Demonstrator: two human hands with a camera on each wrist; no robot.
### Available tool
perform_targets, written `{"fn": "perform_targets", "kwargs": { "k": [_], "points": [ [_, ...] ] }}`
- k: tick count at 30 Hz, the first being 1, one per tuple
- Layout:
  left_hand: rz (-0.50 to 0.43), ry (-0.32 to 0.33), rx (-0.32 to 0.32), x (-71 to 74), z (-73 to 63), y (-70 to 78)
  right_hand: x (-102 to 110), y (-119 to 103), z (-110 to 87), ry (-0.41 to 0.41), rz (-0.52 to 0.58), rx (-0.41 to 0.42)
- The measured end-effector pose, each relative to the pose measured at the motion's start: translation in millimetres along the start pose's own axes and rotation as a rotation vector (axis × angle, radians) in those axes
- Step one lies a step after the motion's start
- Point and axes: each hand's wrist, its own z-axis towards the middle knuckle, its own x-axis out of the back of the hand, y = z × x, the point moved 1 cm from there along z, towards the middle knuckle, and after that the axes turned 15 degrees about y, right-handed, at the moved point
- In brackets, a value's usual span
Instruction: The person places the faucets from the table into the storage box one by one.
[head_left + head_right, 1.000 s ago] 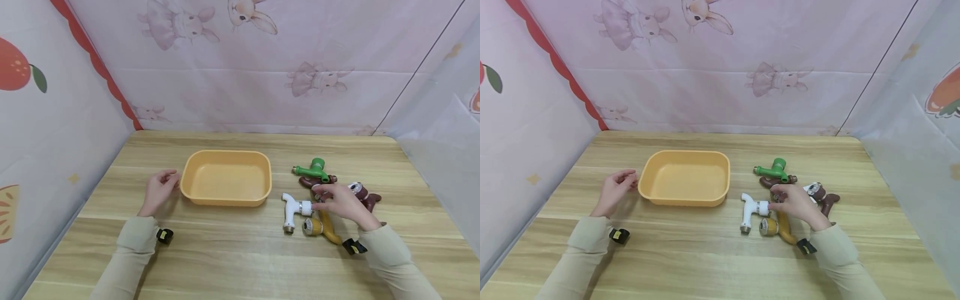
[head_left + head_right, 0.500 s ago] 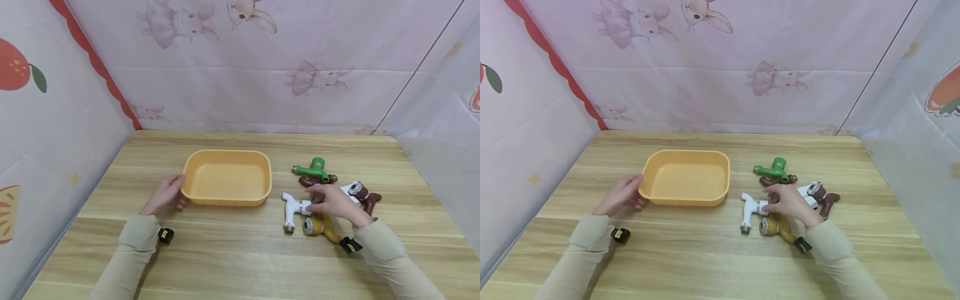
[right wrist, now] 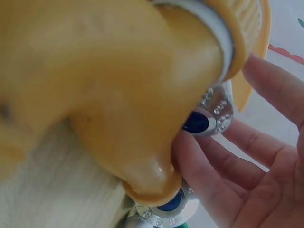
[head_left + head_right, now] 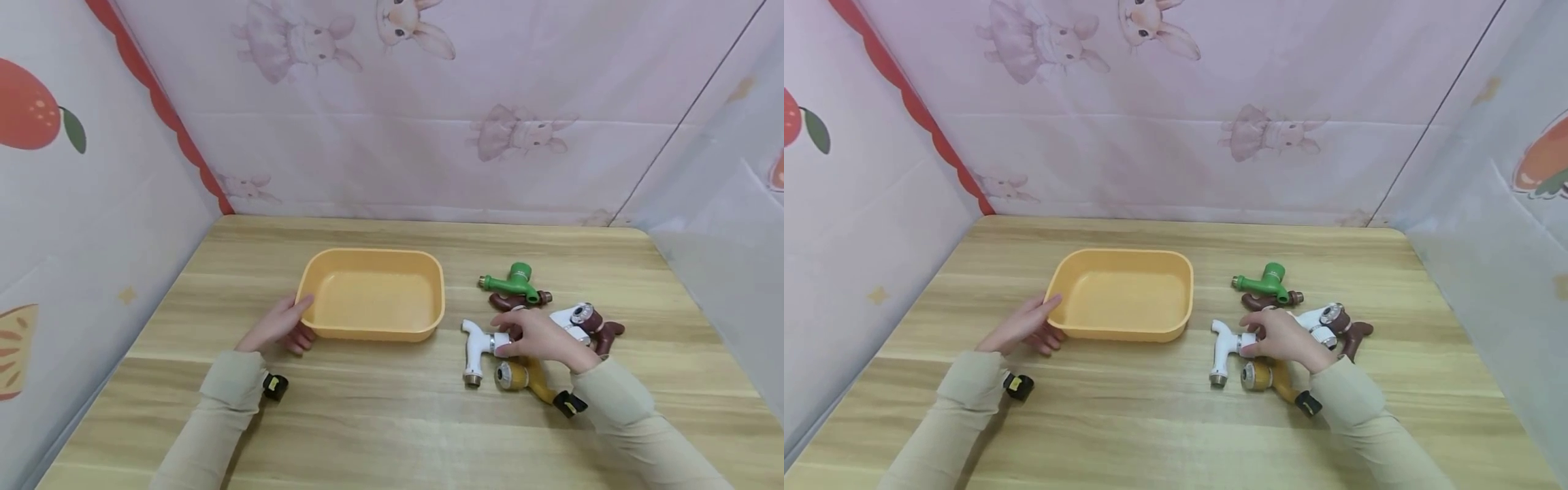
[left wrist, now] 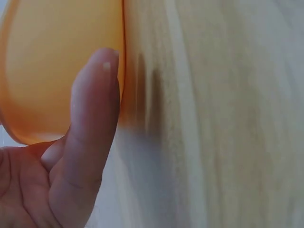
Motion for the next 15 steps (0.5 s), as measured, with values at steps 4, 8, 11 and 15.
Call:
{"fn": "perform_targets", "kwargs": {
  "k": [4,8,11,15],
  "points": [
    [-0.008,-0.023,0.009,0.2,-0.2,0.7,-1.9,-2.3,-1.0,-0.001,-0.020,0.024],
    [-0.013,-0.038,0.011,1.6,0.4,0.3,-2.7,-5.1,-0.9,-0.009,-0.043,0.052],
    [-0.014,-0.031,0.011,2.1,0.0,0.1,-3.0,-7.2,-0.5,-0.016,-0.066,0.061],
    [-0.017,-0.022,0.018,2.3,-1.5,-0.5,-2.5,-10.2,-0.4,-0.026,-0.083,0.050]
  ]
}}
